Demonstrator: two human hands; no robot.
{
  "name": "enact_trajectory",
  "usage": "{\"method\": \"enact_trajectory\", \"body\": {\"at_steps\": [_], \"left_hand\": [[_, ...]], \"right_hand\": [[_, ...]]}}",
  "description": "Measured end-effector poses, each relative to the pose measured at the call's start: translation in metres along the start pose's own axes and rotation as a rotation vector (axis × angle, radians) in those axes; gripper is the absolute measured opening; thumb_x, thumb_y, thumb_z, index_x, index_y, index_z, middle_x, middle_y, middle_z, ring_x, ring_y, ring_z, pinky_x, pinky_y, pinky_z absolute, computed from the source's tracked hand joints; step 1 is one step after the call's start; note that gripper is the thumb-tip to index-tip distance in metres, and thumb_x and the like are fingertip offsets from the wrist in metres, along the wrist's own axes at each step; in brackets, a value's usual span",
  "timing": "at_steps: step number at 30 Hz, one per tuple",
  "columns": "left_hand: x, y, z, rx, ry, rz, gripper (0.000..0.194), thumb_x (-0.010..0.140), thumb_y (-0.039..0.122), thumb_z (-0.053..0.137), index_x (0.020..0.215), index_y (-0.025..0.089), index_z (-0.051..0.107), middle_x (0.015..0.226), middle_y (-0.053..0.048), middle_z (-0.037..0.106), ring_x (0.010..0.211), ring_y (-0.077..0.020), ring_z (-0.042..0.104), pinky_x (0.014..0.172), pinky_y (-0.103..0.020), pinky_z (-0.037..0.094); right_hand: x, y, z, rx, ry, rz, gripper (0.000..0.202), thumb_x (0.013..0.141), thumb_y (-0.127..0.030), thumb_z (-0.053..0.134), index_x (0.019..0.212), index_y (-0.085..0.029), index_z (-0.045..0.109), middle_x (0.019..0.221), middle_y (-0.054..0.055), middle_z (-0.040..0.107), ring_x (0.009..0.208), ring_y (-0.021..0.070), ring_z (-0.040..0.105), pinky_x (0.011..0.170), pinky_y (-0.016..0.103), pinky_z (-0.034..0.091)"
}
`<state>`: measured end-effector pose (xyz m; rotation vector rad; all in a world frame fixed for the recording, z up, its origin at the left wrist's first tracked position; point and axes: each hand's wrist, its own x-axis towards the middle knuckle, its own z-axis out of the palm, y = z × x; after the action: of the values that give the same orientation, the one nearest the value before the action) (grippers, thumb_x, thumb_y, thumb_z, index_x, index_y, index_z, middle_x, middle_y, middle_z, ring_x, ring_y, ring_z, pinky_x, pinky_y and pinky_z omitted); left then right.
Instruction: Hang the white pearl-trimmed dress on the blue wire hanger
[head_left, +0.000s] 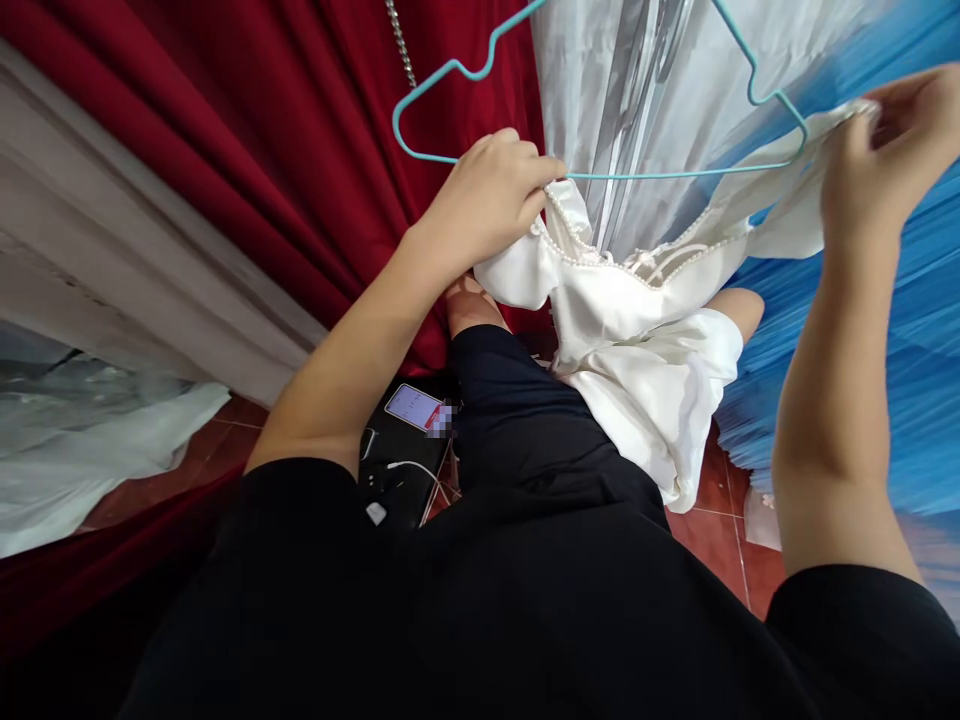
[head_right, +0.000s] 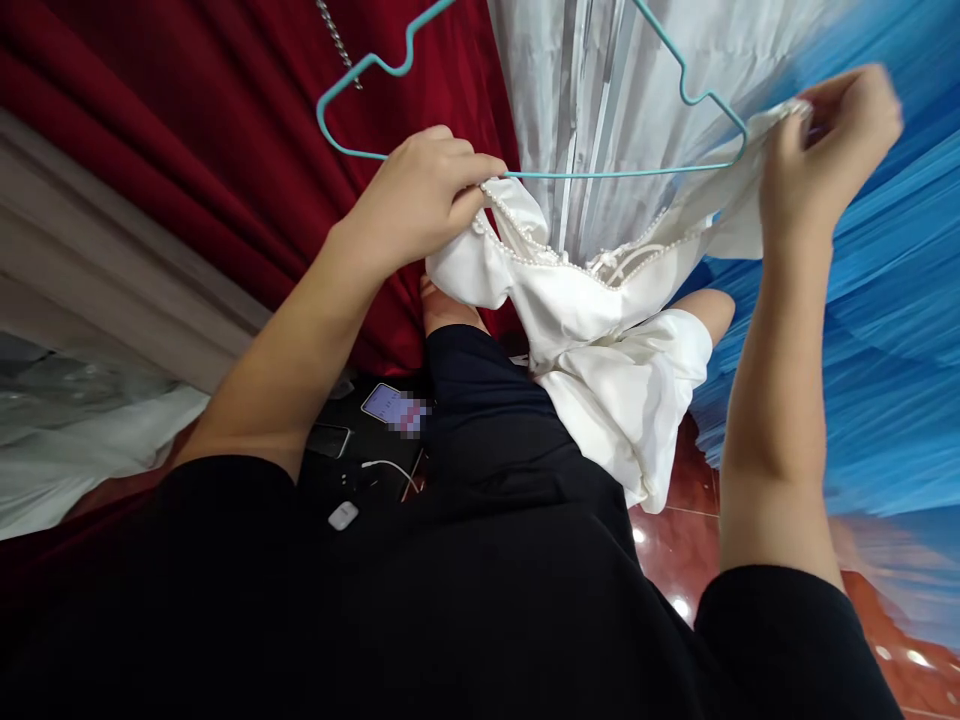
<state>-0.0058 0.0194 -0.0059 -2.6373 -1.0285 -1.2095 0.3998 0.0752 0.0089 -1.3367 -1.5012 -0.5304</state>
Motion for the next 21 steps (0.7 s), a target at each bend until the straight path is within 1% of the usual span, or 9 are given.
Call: {"method": "enact_trajectory", "body": {"at_steps": [2,4,5,9,11,14,17,19,21], "left_hand": [[0.001,-0.003,0.005,0.003,0.009,0.016,0.022,0.08,0.033,0.057,0.094,0.039,0.073,0.074,-0.007,0.063,0.081,-0.0382,0.054,0.078,-0.053,0.042],[0.001,-0.006,0.011,0.015,-0.007,0.02,0.024,0.079,0.032,0.058,0.097,0.039,0.073,0.076,-0.007,0.064,0.08,-0.0378,0.054,0.076,-0.053,0.044],[0.002,-0.006,0.014,0.011,-0.017,0.018,0.026,0.079,0.031,0.058,0.099,0.038,0.073,0.077,-0.007,0.065,0.081,-0.0376,0.054,0.075,-0.053,0.044],[0.004,-0.003,0.018,-0.024,-0.041,0.014,0.029,0.08,0.031,0.058,0.106,0.036,0.071,0.08,-0.007,0.066,0.085,-0.0376,0.056,0.078,-0.053,0.047],[0.004,0.002,0.017,-0.011,-0.042,0.004,0.029,0.081,0.03,0.059,0.107,0.037,0.071,0.08,-0.007,0.065,0.088,-0.038,0.056,0.08,-0.054,0.047],[0.0,0.007,0.012,0.011,0.025,0.002,0.031,0.08,0.028,0.062,0.109,0.038,0.069,0.089,-0.007,0.064,0.098,-0.0382,0.057,0.086,-0.055,0.047],[-0.02,0.005,0.01,0.034,0.183,-0.008,0.039,0.079,0.024,0.066,0.116,0.036,0.066,0.105,-0.008,0.061,0.113,-0.0369,0.053,0.093,-0.053,0.047],[-0.042,0.002,0.011,0.072,0.269,-0.03,0.038,0.079,0.024,0.066,0.117,0.032,0.065,0.104,-0.009,0.061,0.11,-0.0352,0.055,0.093,-0.052,0.047],[-0.066,-0.002,0.015,0.092,0.272,-0.034,0.031,0.082,0.025,0.063,0.112,0.027,0.067,0.094,-0.008,0.062,0.097,-0.0316,0.061,0.088,-0.048,0.05]], "right_hand": [[-0.032,-0.008,-0.002,-0.037,-0.075,-0.096,0.019,0.08,-0.002,0.057,0.095,-0.012,0.064,0.081,0.005,0.06,0.068,0.0125,0.052,0.063,0.027,0.036],[-0.059,-0.026,-0.007,0.013,-0.203,-0.153,0.019,0.079,-0.004,0.06,0.095,-0.016,0.064,0.086,0.005,0.061,0.073,0.0135,0.055,0.066,0.026,0.042],[-0.068,-0.038,-0.01,0.043,-0.211,-0.187,0.018,0.08,-0.007,0.06,0.094,-0.018,0.063,0.089,0.006,0.061,0.078,0.0151,0.057,0.071,0.027,0.044],[-0.072,-0.093,-0.014,0.217,-0.139,-0.466,0.018,0.088,-0.019,0.058,0.104,-0.024,0.064,0.116,0.008,0.058,0.112,0.0215,0.053,0.099,0.037,0.041],[-0.066,-0.116,-0.006,0.302,-0.214,-0.516,0.028,0.092,-0.022,0.052,0.119,-0.029,0.059,0.121,0.003,0.058,0.116,0.0201,0.053,0.103,0.037,0.039],[-0.065,-0.134,0.013,0.352,-0.332,-0.429,0.025,0.096,-0.022,0.042,0.115,-0.027,0.057,0.105,0.001,0.063,0.101,0.0202,0.058,0.094,0.038,0.042],[-0.072,-0.135,0.024,0.314,-0.293,-0.301,0.018,0.097,-0.027,0.04,0.1,-0.03,0.057,0.097,0.001,0.063,0.093,0.0215,0.056,0.093,0.039,0.042],[-0.076,-0.132,0.022,0.296,-0.278,-0.243,0.015,0.097,-0.029,0.041,0.102,-0.033,0.055,0.101,0.0,0.063,0.094,0.0218,0.054,0.094,0.037,0.043],[-0.078,-0.13,0.016,0.285,-0.294,-0.233,0.015,0.095,-0.03,0.045,0.107,-0.032,0.054,0.105,0.001,0.063,0.097,0.0231,0.055,0.095,0.038,0.044]]}}
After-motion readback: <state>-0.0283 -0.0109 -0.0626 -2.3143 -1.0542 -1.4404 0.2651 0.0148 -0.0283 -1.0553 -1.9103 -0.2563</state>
